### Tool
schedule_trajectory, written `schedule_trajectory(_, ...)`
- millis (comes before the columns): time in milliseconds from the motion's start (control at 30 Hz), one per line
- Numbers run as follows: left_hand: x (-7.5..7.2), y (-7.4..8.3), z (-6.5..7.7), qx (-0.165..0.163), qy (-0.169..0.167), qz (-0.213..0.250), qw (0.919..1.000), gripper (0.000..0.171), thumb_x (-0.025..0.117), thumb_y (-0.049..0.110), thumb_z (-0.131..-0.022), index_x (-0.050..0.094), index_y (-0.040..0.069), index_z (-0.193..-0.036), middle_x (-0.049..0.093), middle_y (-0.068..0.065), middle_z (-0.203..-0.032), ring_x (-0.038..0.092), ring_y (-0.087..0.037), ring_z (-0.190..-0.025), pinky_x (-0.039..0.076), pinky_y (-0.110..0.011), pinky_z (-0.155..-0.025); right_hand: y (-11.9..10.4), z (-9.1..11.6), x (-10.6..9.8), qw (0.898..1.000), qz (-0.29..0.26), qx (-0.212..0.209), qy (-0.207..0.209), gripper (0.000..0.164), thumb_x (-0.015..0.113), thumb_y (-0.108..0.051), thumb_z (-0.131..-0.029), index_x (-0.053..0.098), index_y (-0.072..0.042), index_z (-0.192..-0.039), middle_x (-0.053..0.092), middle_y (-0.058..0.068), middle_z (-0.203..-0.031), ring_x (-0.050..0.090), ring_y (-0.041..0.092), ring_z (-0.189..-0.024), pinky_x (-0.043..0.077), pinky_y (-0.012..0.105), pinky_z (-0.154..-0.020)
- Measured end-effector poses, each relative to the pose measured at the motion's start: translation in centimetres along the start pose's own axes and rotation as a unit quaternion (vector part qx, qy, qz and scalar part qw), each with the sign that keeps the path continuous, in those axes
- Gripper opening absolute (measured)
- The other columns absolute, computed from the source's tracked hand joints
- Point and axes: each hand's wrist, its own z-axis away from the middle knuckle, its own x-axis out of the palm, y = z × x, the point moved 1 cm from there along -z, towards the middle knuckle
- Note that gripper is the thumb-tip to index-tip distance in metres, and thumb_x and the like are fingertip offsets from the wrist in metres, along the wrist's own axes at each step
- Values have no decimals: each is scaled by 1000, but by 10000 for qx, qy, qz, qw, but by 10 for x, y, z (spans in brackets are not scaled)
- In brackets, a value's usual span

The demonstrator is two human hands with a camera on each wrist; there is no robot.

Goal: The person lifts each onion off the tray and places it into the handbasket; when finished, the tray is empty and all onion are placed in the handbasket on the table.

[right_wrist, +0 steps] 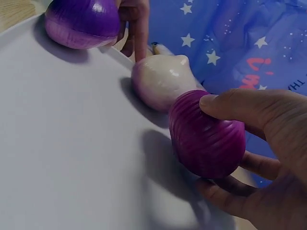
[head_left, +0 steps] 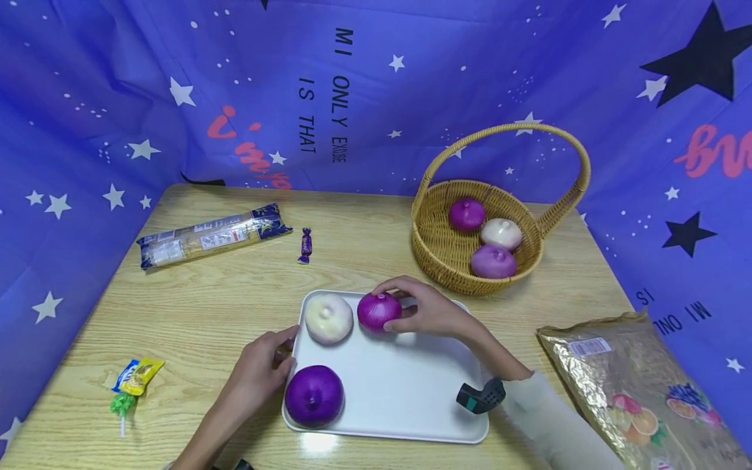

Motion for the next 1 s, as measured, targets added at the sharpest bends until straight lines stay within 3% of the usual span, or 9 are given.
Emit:
schedule_trajectory(200, -1, 0, 0, 111, 31, -76, 9999, 51, 63, -6, -73, 51, 2, -122, 57, -5, -89, 58, -9, -70, 47, -14, -60, -14, 6, -15, 9998, -31, -131, 146, 52, 71, -5, -70, 50, -7, -117, 44, 9, -121, 44, 28, -111, 45, 38, -86)
schedule_trajectory(500, -1, 1, 1, 163, 29, -45, 9999, 51, 63, -6, -73, 50, 2, -121, 57, -6, -89, 58, -9, -70, 47, -15, -60, -29, 16, -57, 9977, 87, -183, 645, 52, 70, -8, -72, 48, -9, -119, 44, 5, -124, 40, 26, -116, 42, 37, -90)
schedule_trajectory(700, -2, 1, 0, 175, 38, -112, 9998, 51, 63, -6, -72, 50, 1, -122, 58, -6, -89, 57, -9, -70, 48, -17, -62, -16, 18, -94, 9946, -165, -85, 1025, 53, 70, -13, -73, 47, -14, -120, 41, 4, -125, 41, 24, -114, 44, 33, -88)
schedule_trajectory(800, -2, 1, 0, 167, 38, -150, 9997, 51, 63, -5, -72, 50, 1, -122, 58, -6, -89, 57, -9, -70, 48, -17, -62, -5, 18, -110, 9926, 147, 53, 1202, 52, 71, -19, -73, 48, -20, -120, 41, 0, -123, 42, 21, -112, 45, 30, -86)
schedule_trajectory(1000, -2, 1, 0, 95, 14, -50, 9999, 51, 63, -6, -72, 50, 0, -121, 57, -6, -89, 57, -9, -69, 48, -16, -59, 7, 16, -128, 9865, 699, 516, 1389, 52, 71, -30, -72, 48, -25, -119, 43, -4, -121, 44, 18, -110, 45, 35, -84)
